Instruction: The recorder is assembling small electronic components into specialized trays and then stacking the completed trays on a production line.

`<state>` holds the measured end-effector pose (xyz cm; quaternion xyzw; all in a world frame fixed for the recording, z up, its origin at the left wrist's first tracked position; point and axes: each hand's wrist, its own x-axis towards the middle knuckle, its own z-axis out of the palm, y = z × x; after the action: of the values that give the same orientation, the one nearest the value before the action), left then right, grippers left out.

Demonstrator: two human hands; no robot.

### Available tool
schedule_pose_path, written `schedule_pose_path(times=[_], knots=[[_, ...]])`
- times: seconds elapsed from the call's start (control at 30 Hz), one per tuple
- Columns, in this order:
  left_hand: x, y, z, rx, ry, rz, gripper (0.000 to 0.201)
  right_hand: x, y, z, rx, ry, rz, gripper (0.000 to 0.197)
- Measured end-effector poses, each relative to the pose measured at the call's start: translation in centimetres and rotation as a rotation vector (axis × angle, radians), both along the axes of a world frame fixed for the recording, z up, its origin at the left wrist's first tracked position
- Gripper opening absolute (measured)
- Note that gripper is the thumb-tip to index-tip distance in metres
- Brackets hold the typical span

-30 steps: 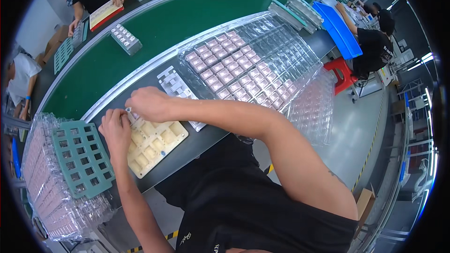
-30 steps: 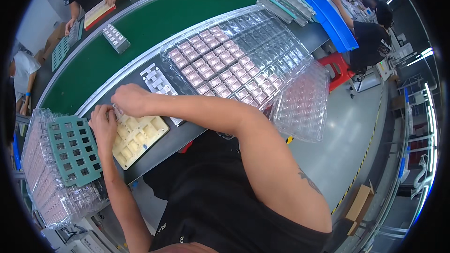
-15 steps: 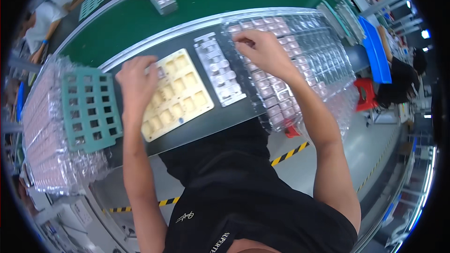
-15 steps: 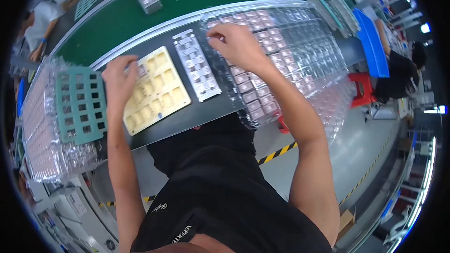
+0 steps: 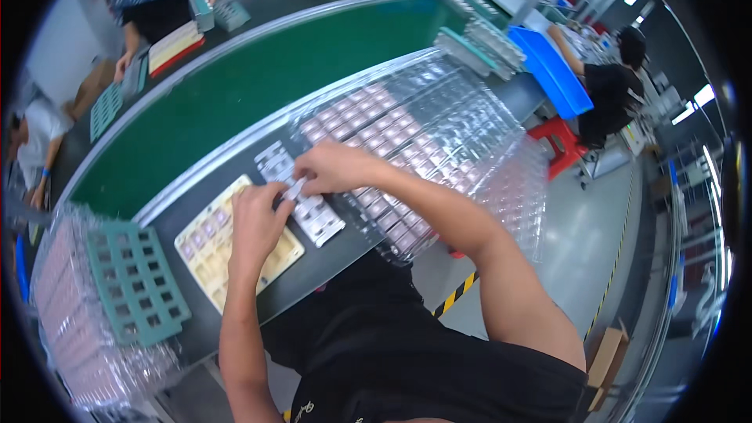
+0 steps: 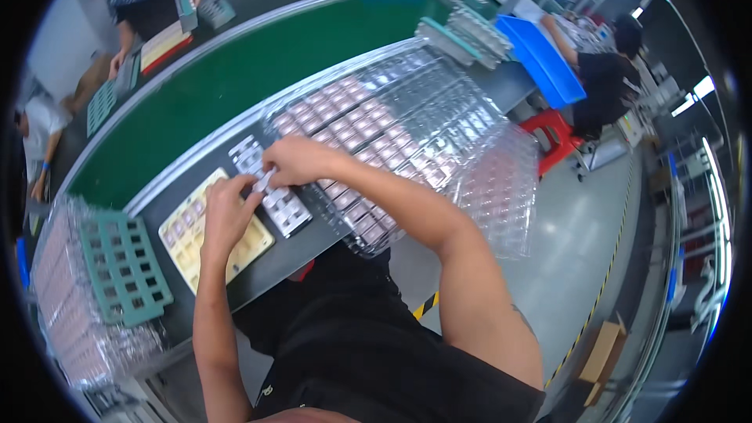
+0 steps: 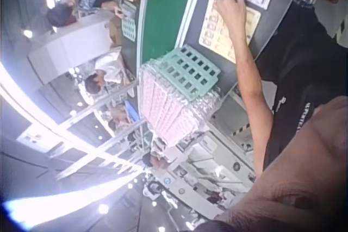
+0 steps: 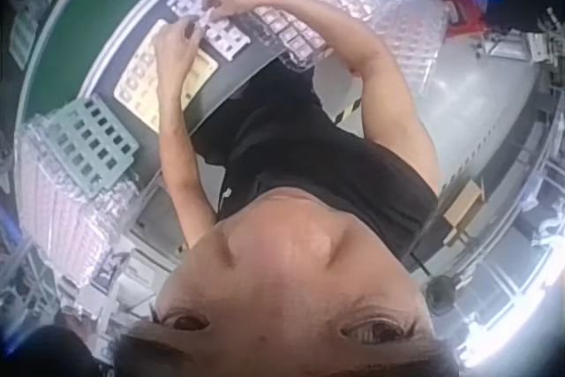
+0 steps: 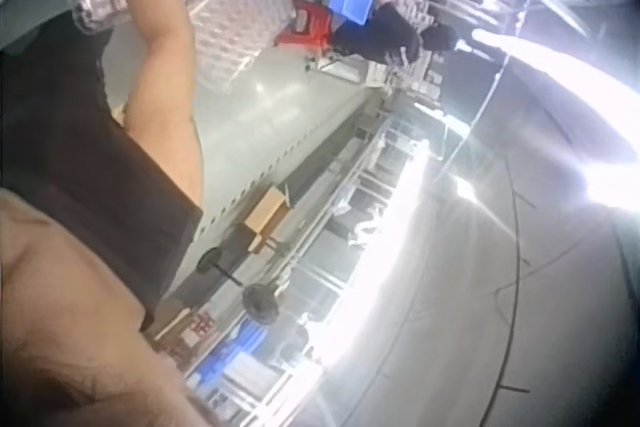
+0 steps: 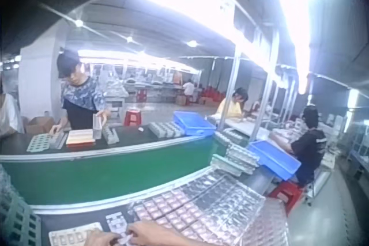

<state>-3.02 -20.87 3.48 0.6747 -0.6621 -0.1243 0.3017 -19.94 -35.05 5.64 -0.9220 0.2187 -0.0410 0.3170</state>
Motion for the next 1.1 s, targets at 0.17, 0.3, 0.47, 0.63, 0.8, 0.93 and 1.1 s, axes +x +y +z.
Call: schedule_pose_path(times=[0.17,0.3,0.47,0.63,0.8,0.93,1.1], knots=[[-0.6,-0.4,0.4,0.035,0.043,0.0,0.023,-0.4,-0.2,0.5,0.002,0.015,-0.015,0.037],[-0.6,-0.5,-0.1,0.049,0.067,0.02,0.026,-0.8,0.1,1.0,0.0,0.03,-0.038,0.033],[2.1,1.3,0.3,0.021,0.048,0.15,0.024,-0.7,-0.9,0.9,-0.057,-0.102,-0.096,0.031],[8.2,1.7,2.2,-0.107,0.266,0.194,0.025,-1.1,-0.9,3.6,0.026,-0.204,-0.162,0.03],[9.4,2.7,2.5,0.107,0.313,0.232,0.032,5.1,1.3,2.3,0.021,-0.321,-0.018,0.028],[10.0,3.2,2.0,0.106,0.27,0.243,0.033,9.1,3.5,0.6,0.005,-0.275,0.04,0.031],[9.9,1.5,0.8,0.187,0.182,0.112,0.031,10.3,2.8,-0.3,-0.116,-0.123,-0.004,0.023]])
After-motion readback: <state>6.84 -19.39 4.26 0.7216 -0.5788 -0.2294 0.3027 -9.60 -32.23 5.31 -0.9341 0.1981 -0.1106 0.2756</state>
